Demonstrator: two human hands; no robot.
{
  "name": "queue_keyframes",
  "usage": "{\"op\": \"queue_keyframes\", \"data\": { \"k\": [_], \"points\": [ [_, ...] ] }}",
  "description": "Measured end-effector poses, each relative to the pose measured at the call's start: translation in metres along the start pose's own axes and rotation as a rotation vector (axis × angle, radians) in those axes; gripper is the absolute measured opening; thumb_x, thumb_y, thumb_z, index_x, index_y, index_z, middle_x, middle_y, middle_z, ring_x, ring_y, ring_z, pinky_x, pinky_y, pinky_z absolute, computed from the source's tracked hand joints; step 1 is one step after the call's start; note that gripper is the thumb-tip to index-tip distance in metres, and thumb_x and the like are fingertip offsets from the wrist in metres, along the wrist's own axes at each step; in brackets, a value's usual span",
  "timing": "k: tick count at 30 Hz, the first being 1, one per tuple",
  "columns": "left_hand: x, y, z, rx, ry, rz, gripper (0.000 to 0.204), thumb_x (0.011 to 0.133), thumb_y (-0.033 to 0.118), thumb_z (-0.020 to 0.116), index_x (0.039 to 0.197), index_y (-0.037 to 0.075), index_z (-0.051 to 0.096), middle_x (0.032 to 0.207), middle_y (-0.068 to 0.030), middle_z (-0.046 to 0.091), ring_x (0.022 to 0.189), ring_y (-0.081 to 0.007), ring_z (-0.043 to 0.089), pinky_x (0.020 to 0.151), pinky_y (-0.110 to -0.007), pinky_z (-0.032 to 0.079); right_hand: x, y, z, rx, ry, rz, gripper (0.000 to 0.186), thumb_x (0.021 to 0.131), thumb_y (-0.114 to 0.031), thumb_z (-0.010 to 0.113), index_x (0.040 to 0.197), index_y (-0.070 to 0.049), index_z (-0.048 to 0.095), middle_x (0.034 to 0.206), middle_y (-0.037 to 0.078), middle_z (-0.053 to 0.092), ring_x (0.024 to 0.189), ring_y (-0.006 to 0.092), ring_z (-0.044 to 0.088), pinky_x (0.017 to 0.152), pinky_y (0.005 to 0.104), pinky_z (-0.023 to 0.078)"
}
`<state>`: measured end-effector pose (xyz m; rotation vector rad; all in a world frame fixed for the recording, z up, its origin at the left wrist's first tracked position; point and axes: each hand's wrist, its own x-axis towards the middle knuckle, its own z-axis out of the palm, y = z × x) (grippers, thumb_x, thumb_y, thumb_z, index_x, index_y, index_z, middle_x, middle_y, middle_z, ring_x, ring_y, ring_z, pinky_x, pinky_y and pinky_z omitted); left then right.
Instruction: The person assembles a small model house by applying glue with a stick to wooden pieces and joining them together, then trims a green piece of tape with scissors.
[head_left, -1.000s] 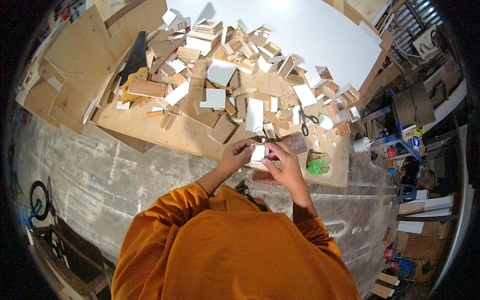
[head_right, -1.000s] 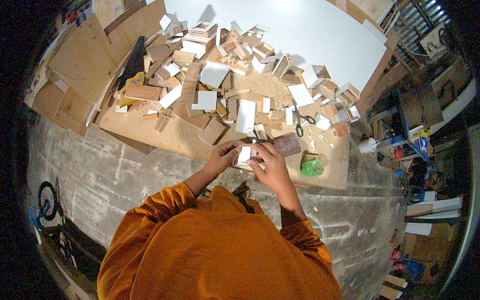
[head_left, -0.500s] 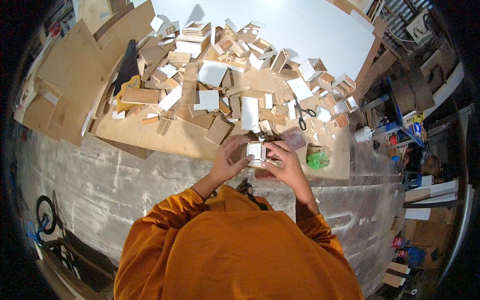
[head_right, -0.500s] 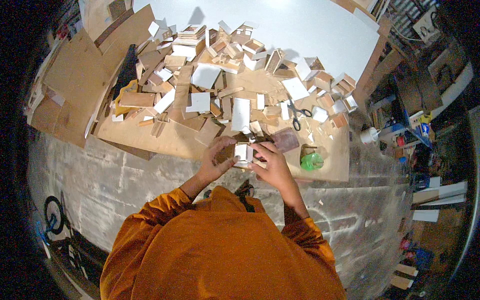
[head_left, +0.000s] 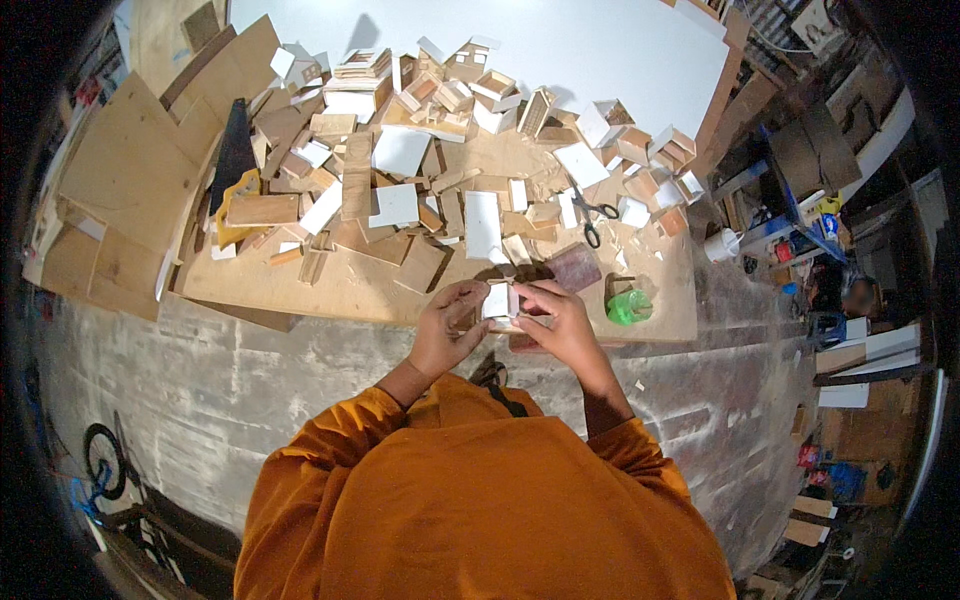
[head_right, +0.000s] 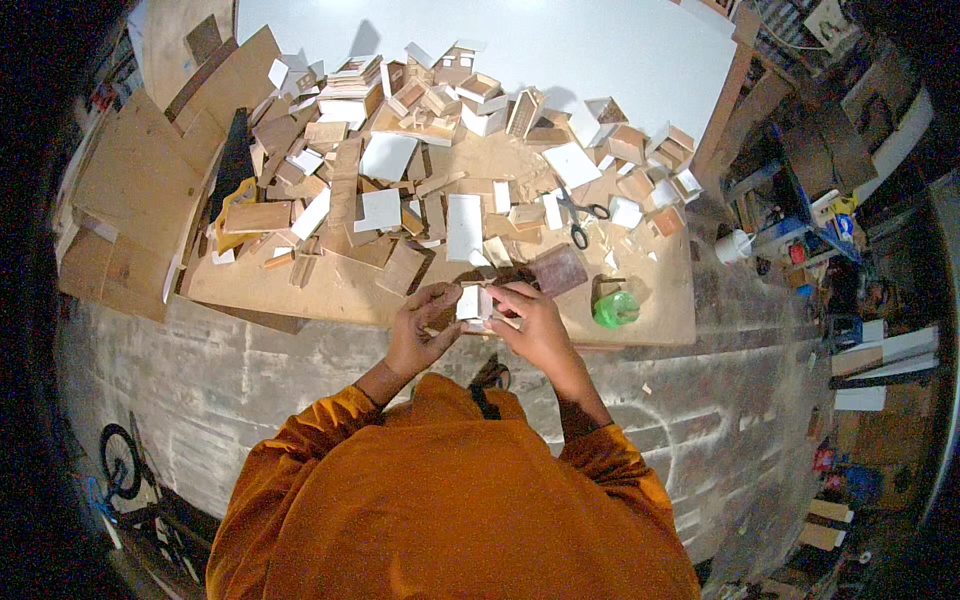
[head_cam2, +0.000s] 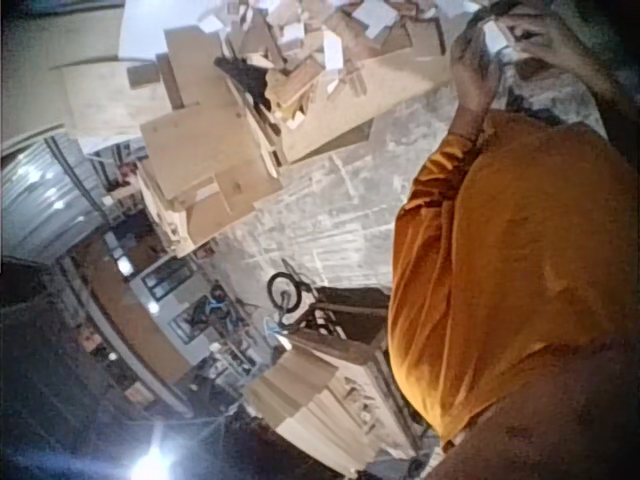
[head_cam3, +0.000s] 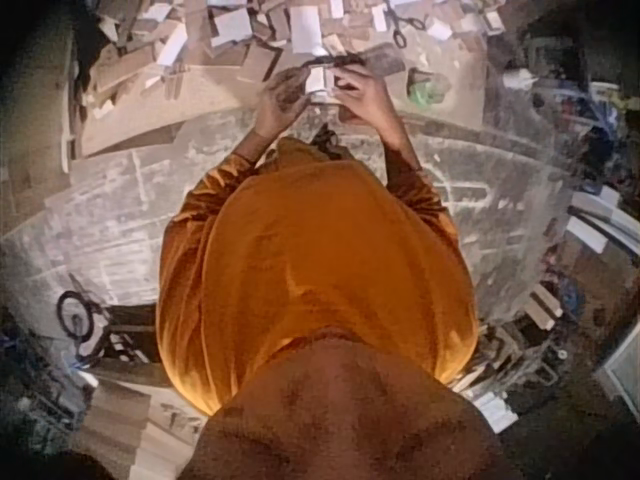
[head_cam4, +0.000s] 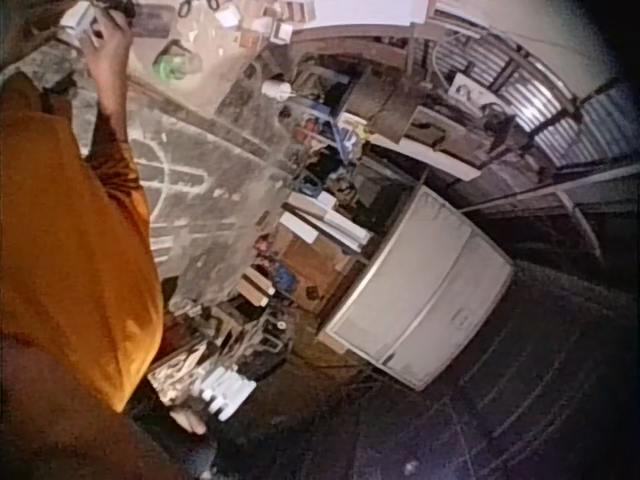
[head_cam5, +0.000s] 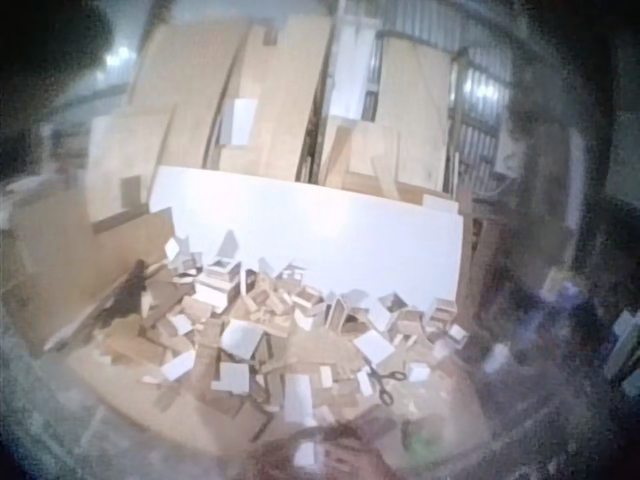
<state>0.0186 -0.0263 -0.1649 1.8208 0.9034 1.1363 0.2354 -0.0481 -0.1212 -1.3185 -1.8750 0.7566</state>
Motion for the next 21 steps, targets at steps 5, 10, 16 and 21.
{"op": "queue_keyframes", "data": {
  "k": [5,10,16,21],
  "points": [
    [0.0002,-0.0013,-0.0006,0.019,-0.019,0.009,0.047,0.077,0.007,0.076,0.122,0.002,0.062,0.12,-0.0169,0.057,0.109,-0.0308,0.059,0.089,-0.035,0.05,-0.0002,-0.0009,0.0009,0.0,0.015,-0.017,0.045,0.075,-0.008,0.076,0.117,-0.001,0.062,0.104,0.014,0.064,0.082,0.0236,0.066,0.073,0.0321,0.053],
    [0.0004,-0.0049,-0.0012,0.029,-0.024,0.056,0.045,0.078,0.005,0.074,0.121,0.001,0.062,0.121,-0.0171,0.057,0.109,-0.0317,0.059,0.09,-0.035,0.05,0.0001,-0.0001,-0.0038,-0.051,-0.023,-0.042,0.048,0.075,-0.003,0.076,0.121,-0.004,0.063,0.108,0.013,0.064,0.085,0.0205,0.066,0.078,0.0295,0.053],
    [0.0012,-0.0069,-0.0056,0.073,-0.029,0.086,0.039,0.081,0.008,0.073,0.118,0.001,0.064,0.123,-0.0165,0.057,0.107,-0.0262,0.06,0.081,-0.031,0.052,-0.0024,-0.0003,-0.002,0.067,-0.007,0.052,0.045,0.076,-0.002,0.074,0.119,-0.001,0.064,0.108,0.014,0.065,0.09,0.0199,0.066,0.08,0.0292,0.053],
    [0.0004,-0.0077,-0.004,0.029,-0.027,0.042,0.037,0.081,0.007,0.073,0.116,0.0,0.065,0.122,-0.0164,0.058,0.104,-0.0247,0.061,0.078,-0.031,0.053,-0.0044,0.0036,0.0003,0.1,0.025,0.043,0.039,0.076,-0.002,0.074,0.114,0.0,0.066,0.11,0.016,0.066,0.092,0.0205,0.066,0.079,0.0293,0.054]
  ]
}}
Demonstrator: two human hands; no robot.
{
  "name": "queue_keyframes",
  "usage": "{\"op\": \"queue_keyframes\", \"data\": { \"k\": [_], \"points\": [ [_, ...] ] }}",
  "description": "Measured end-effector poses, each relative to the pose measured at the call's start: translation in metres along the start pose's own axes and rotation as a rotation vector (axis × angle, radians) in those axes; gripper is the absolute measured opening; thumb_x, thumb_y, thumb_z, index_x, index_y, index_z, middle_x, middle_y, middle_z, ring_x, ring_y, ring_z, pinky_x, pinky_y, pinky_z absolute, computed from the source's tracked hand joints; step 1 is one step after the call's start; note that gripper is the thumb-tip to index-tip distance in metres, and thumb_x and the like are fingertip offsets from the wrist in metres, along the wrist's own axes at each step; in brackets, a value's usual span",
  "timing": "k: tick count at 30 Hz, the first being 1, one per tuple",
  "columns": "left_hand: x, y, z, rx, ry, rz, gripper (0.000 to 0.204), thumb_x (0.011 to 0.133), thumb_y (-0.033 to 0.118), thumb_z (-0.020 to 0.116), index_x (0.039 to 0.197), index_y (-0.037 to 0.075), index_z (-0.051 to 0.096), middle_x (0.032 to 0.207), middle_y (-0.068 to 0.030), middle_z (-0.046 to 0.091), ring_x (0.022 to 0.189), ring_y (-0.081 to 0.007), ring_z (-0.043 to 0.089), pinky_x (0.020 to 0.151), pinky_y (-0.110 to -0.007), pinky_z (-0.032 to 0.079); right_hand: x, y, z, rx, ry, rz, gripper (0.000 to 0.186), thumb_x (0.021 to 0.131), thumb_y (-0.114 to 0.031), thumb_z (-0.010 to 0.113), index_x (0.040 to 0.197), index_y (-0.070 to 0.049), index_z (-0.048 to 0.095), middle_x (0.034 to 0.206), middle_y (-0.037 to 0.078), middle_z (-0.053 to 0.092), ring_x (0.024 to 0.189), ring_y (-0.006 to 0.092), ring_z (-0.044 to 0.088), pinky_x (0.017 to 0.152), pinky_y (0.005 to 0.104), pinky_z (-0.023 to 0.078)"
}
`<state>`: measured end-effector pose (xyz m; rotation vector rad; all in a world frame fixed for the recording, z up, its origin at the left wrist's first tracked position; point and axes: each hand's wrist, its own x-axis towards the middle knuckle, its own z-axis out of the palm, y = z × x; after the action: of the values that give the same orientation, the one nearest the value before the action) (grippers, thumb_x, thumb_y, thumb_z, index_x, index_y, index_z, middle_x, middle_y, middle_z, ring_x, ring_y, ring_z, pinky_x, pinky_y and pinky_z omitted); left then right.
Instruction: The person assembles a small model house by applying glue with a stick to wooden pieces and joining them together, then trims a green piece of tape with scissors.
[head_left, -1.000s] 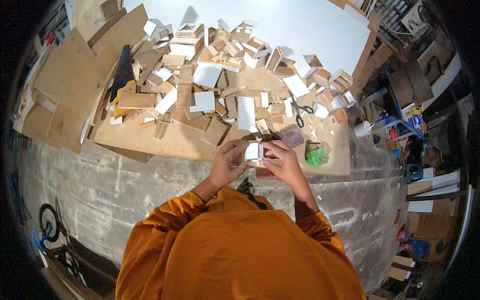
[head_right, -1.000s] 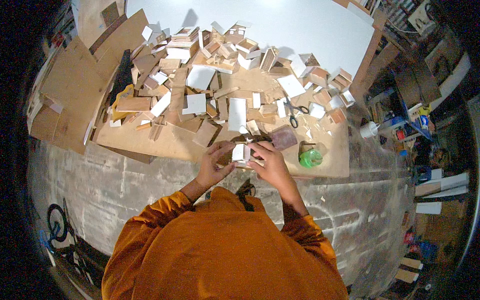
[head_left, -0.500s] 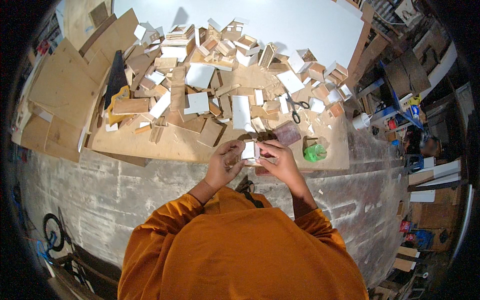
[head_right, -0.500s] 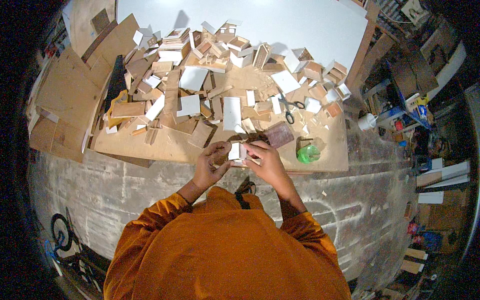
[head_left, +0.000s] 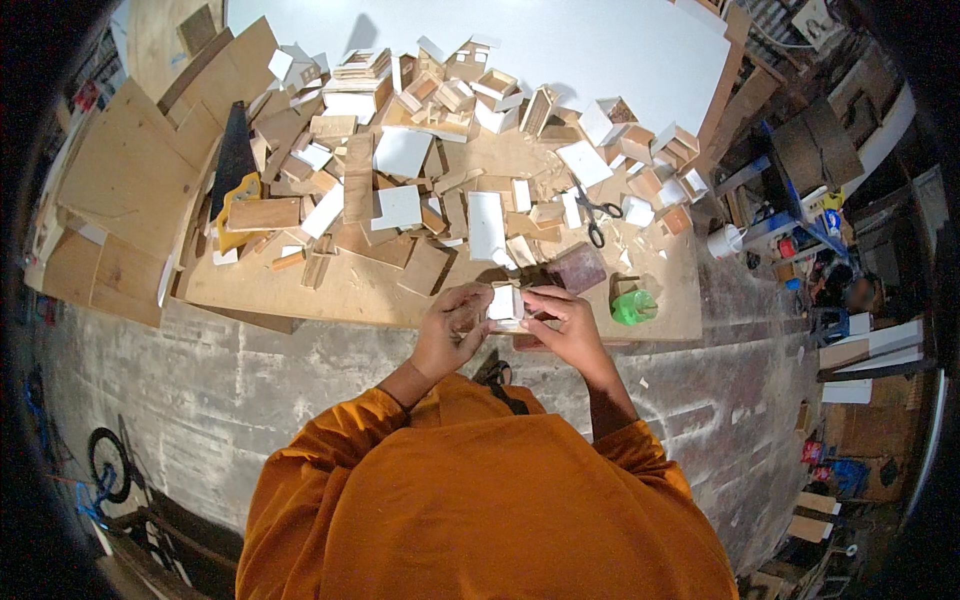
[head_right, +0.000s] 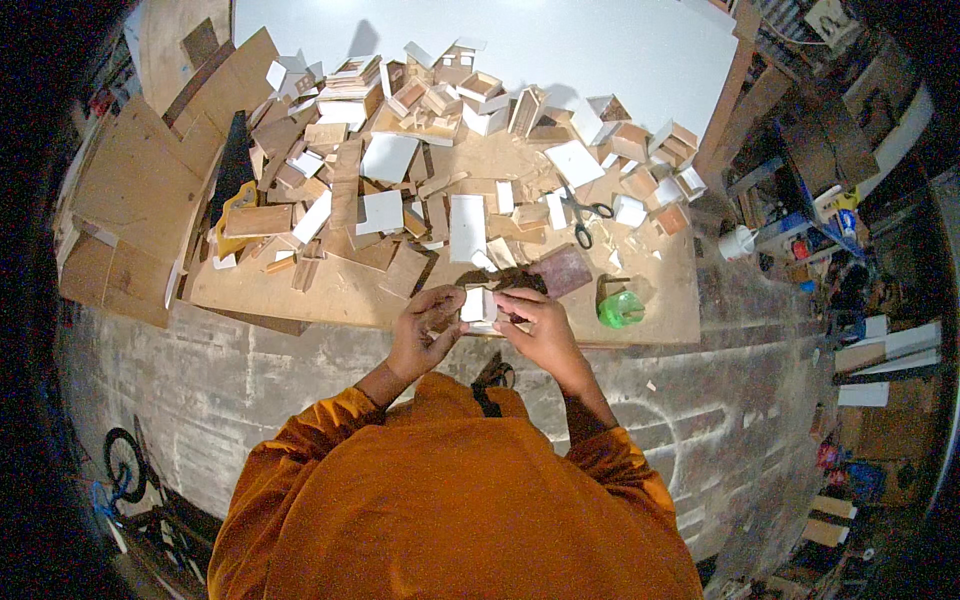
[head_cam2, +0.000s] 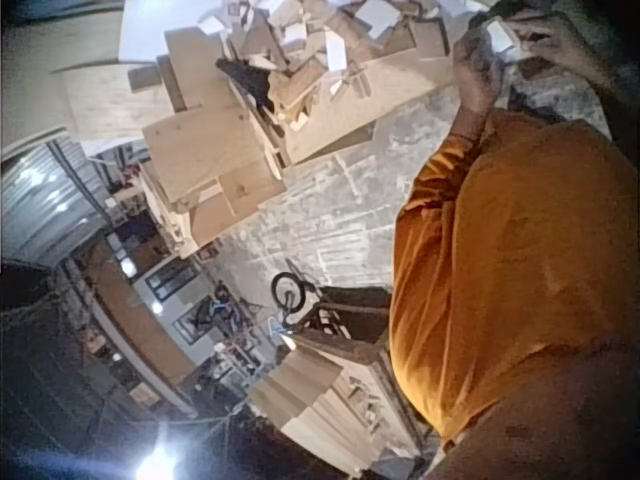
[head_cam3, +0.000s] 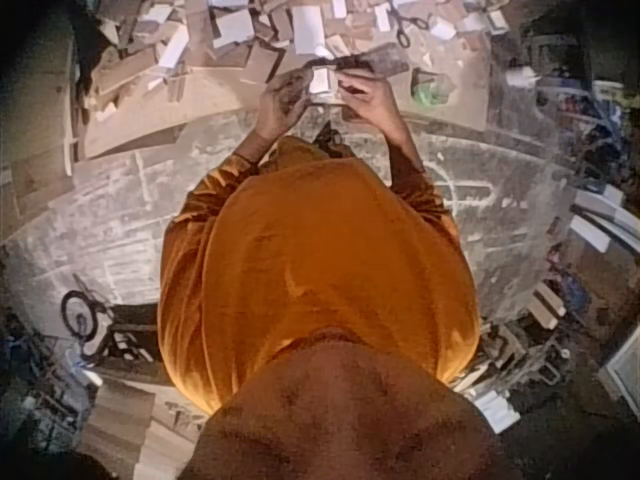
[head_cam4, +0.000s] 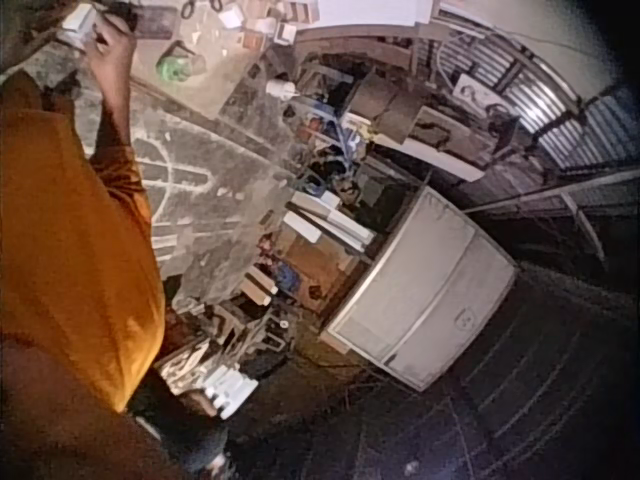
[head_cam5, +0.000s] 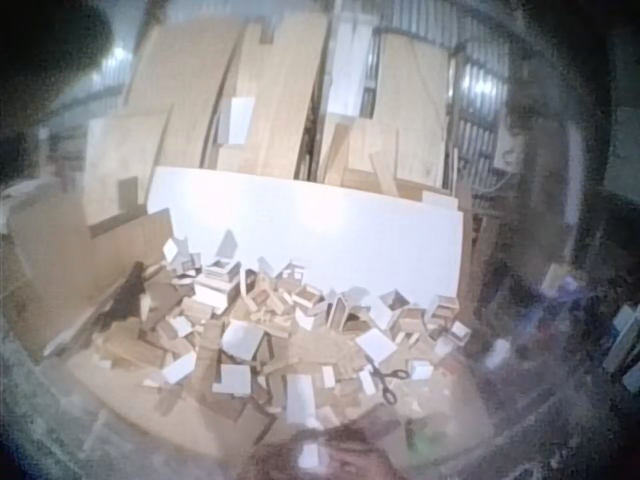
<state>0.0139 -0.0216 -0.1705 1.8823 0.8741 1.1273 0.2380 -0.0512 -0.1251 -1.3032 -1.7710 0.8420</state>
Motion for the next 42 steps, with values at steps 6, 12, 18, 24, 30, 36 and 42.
{"op": "queue_keyframes", "data": {
  "k": [6,12,18,24,30,36,42],
  "points": [
    [0.002,0.007,-0.002,-0.006,-0.004,-0.006,0.036,0.079,0.003,0.072,0.112,-0.005,0.061,0.119,-0.0152,0.058,0.108,-0.0304,0.058,0.088,-0.033,0.05,0.001,0.0,0.0,-0.048,-0.002,-0.016,0.035,0.076,-0.008,0.074,0.11,0.0,0.067,0.108,0.016,0.066,0.098,0.0308,0.065,0.086,0.0349,0.051],
    [0.003,0.008,-0.004,-0.039,-0.026,-0.037,0.036,0.079,0.005,0.072,0.113,-0.004,0.062,0.121,-0.0153,0.057,0.109,-0.0318,0.057,0.088,-0.036,0.05,0.0,-0.003,0.0,-0.168,-0.001,-0.071,0.036,0.077,-0.01,0.074,0.112,-0.001,0.066,0.109,0.017,0.065,0.097,0.0329,0.064,0.085,0.0357,0.051],
    [0.001,0.013,-0.01,0.202,-0.059,0.096,0.063,0.078,0.018,0.076,0.134,0.005,0.05,0.132,-0.0188,0.05,0.12,-0.0395,0.049,0.101,-0.042,0.042,0.001,-0.008,-0.004,-0.011,-0.062,0.122,0.057,0.074,-0.01,0.076,0.127,-0.004,0.056,0.121,0.014,0.061,0.099,0.0285,0.064,0.086,0.0378,0.051],
    [-0.008,-0.01,0.009,0.003,-0.122,-0.091,0.078,0.079,0.018,0.075,0.145,0.009,0.034,0.136,-0.0213,0.047,0.124,-0.0408,0.048,0.103,-0.043,0.041,-0.002,0.013,0.014,0.045,-0.096,0.196,0.088,0.069,-0.009,0.081,0.145,-0.01,0.037,0.133,0.009,0.053,0.103,0.0178,0.056,0.084,0.0323,0.052],
    [0.005,-0.01,0.009,-0.461,-0.08,-0.174,0.069,0.087,0.011,0.069,0.146,0.004,0.034,0.125,-0.0171,0.057,0.11,-0.023,0.058,0.093,-0.033,0.047,0.006,0.01,0.016,0.108,-0.014,0.168,0.081,0.072,-0.015,0.08,0.142,-0.004,0.04,0.111,0.011,0.062,0.096,0.0189,0.061,0.085,0.033,0.05],
    [0.016,0.016,-0.005,-0.42,-0.087,-0.216,0.062,0.091,0.015,0.065,0.145,0.004,0.036,0.119,-0.0159,0.059,0.106,-0.0189,0.057,0.089,-0.031,0.047,0.01,-0.013,0.009,0.263,-0.001,0.274,0.071,0.077,-0.017,0.08,0.137,-0.003,0.046,0.104,0.007,0.062,0.093,0.0126,0.06,0.078,0.0276,0.051],
    [0.022,0.035,-0.012,-0.182,-0.043,-0.091,0.059,0.092,0.019,0.062,0.144,0.004,0.039,0.11,-0.0201,0.058,0.094,-0.0251,0.06,0.082,-0.034,0.048,0.012,-0.016,0.006,0.28,-0.024,0.243,0.065,0.08,-0.016,0.077,0.136,-0.003,0.047,0.109,0.008,0.06,0.093,0.0122,0.059,0.076,0.0269,0.052]
  ]
}}
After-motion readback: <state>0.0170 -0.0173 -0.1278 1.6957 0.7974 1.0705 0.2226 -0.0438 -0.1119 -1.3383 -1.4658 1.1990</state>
